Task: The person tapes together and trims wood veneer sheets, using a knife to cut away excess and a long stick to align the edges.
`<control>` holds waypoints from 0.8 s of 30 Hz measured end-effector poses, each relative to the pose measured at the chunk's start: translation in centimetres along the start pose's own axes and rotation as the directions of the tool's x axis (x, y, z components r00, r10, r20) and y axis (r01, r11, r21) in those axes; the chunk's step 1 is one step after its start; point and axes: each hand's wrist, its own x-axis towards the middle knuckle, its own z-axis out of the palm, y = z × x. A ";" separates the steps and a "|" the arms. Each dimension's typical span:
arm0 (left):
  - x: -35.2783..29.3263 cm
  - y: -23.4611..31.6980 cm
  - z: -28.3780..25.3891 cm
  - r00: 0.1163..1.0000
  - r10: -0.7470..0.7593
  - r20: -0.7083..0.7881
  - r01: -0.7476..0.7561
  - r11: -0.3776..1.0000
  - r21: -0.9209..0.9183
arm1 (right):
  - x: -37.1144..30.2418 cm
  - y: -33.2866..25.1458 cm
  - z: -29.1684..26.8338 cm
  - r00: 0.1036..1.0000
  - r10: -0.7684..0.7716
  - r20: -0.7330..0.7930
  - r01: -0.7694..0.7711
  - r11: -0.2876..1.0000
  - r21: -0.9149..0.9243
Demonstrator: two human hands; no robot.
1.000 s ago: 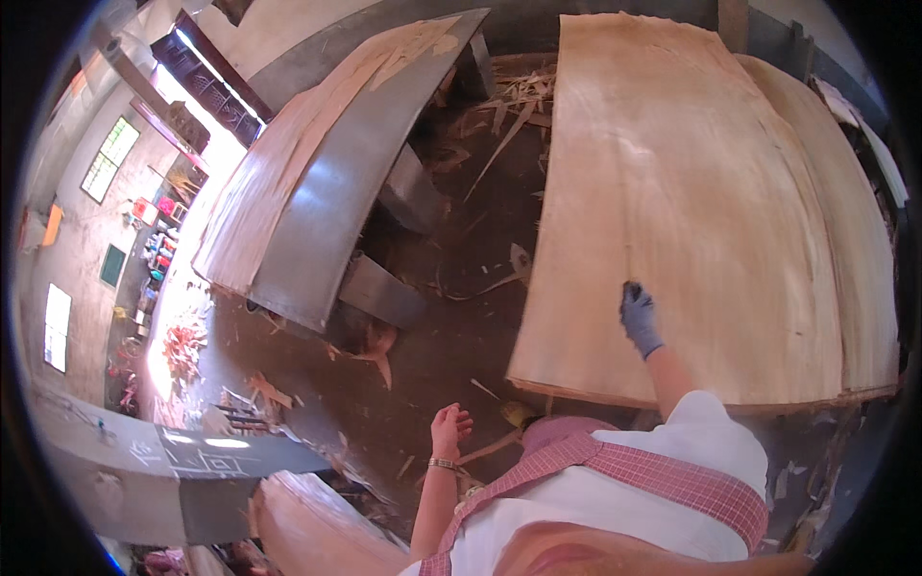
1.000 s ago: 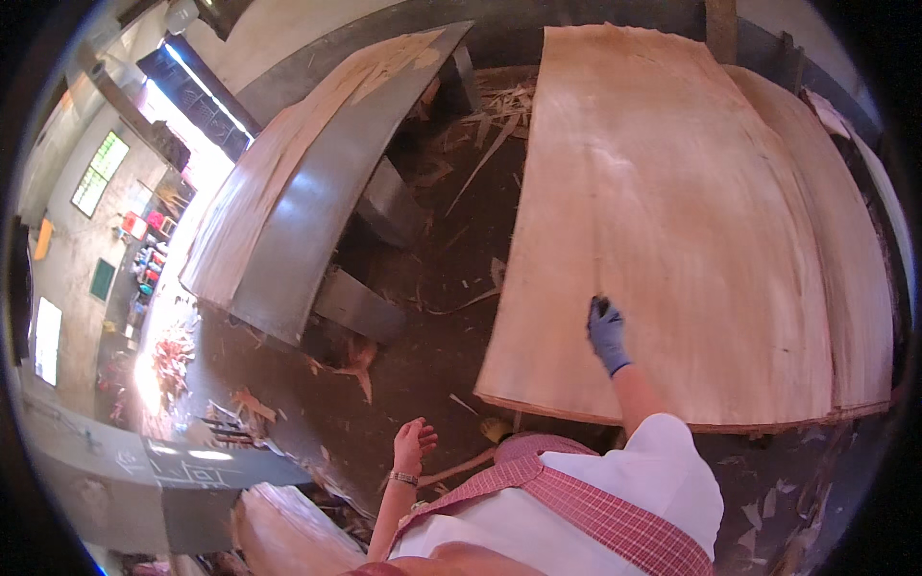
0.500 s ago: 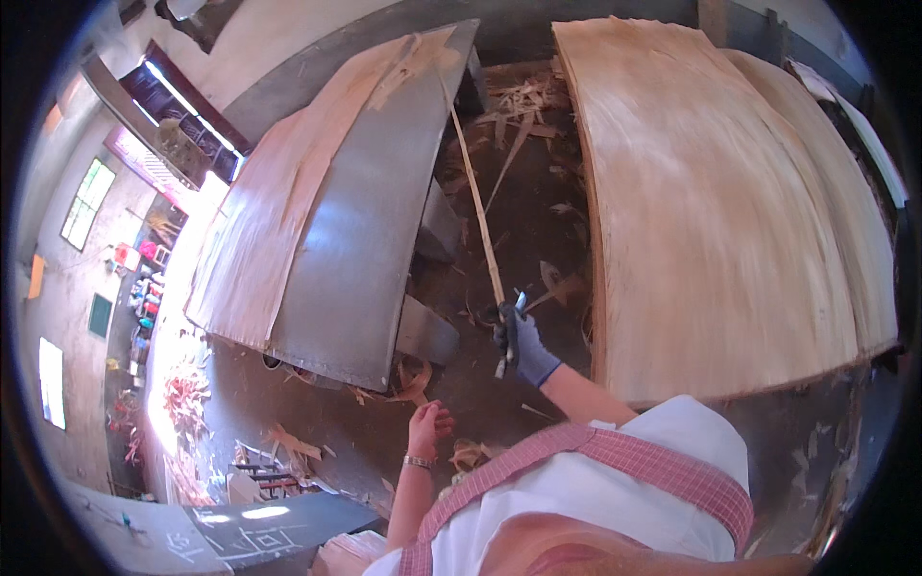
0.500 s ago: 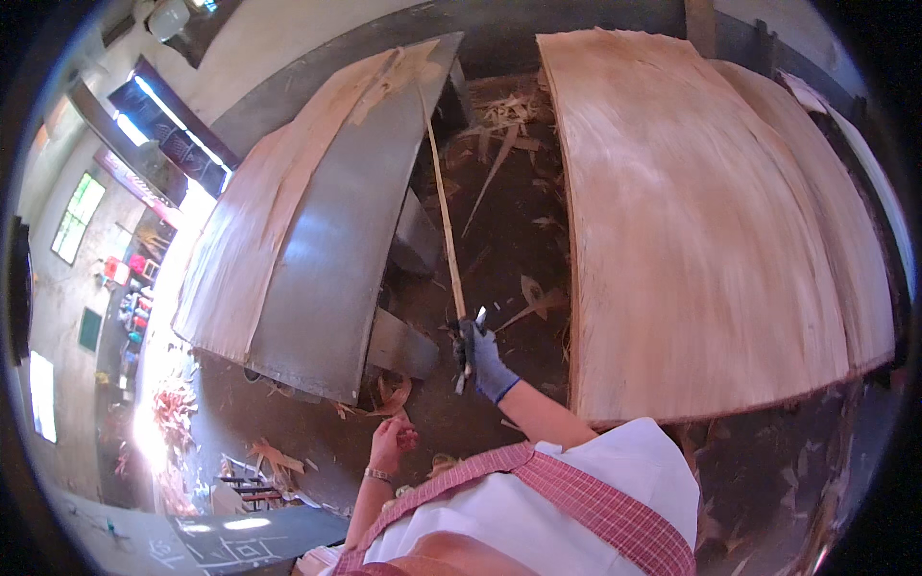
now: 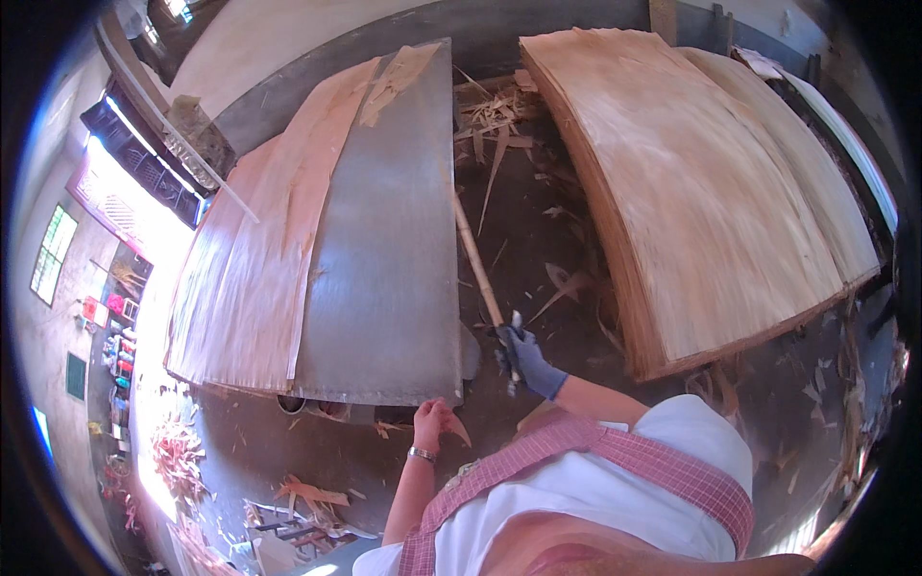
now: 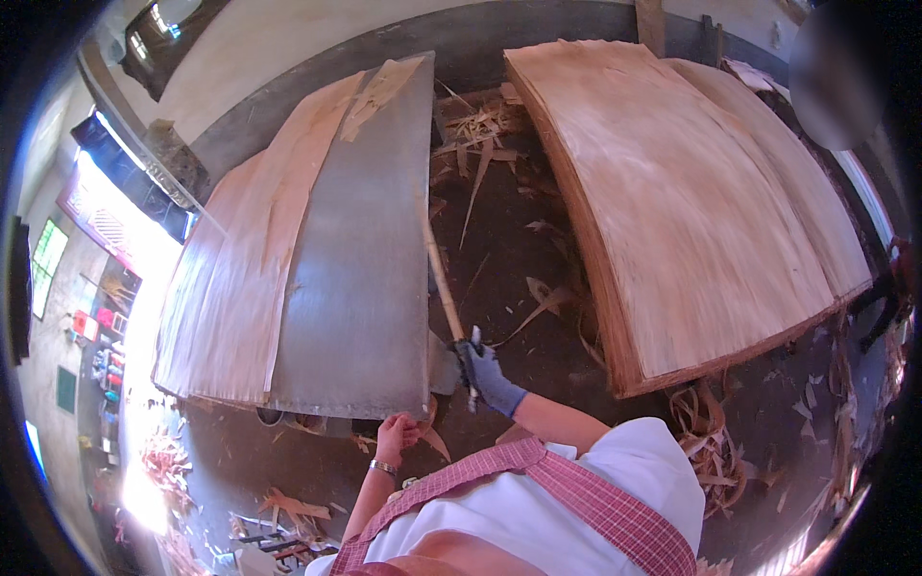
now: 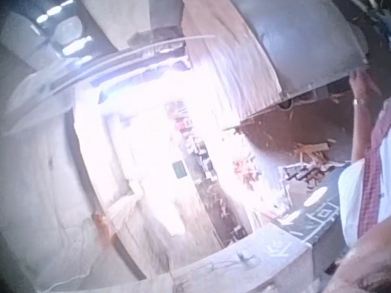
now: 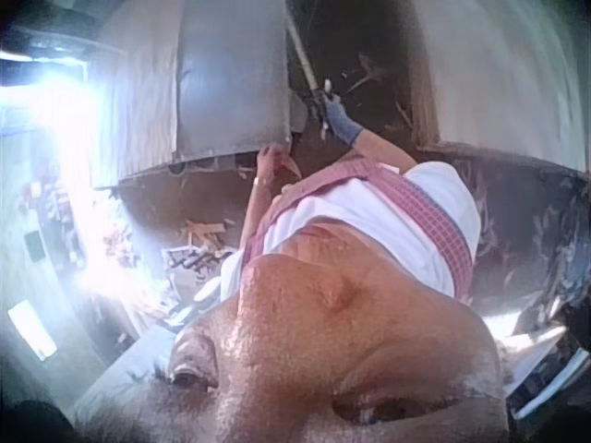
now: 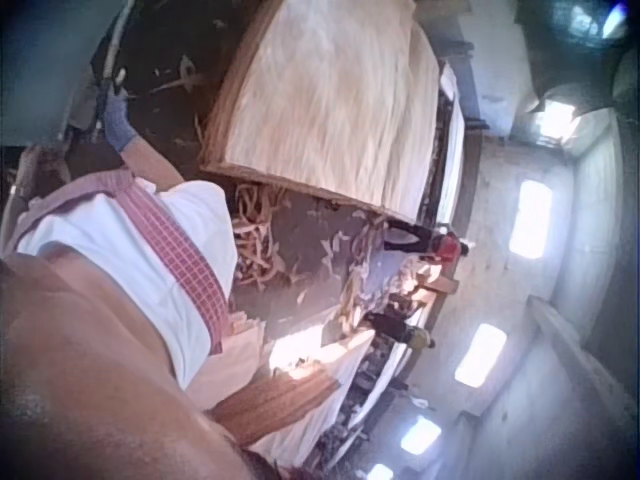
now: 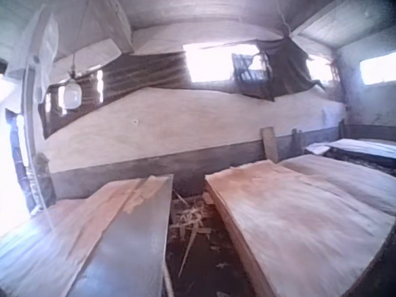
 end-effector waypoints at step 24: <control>-4.1 1.1 -4.4 0.979 -0.069 -0.194 0.062 0.997 -0.041 | 6.4 -0.5 -5.0 0.978 -0.161 -0.133 0.134 0.972 -0.192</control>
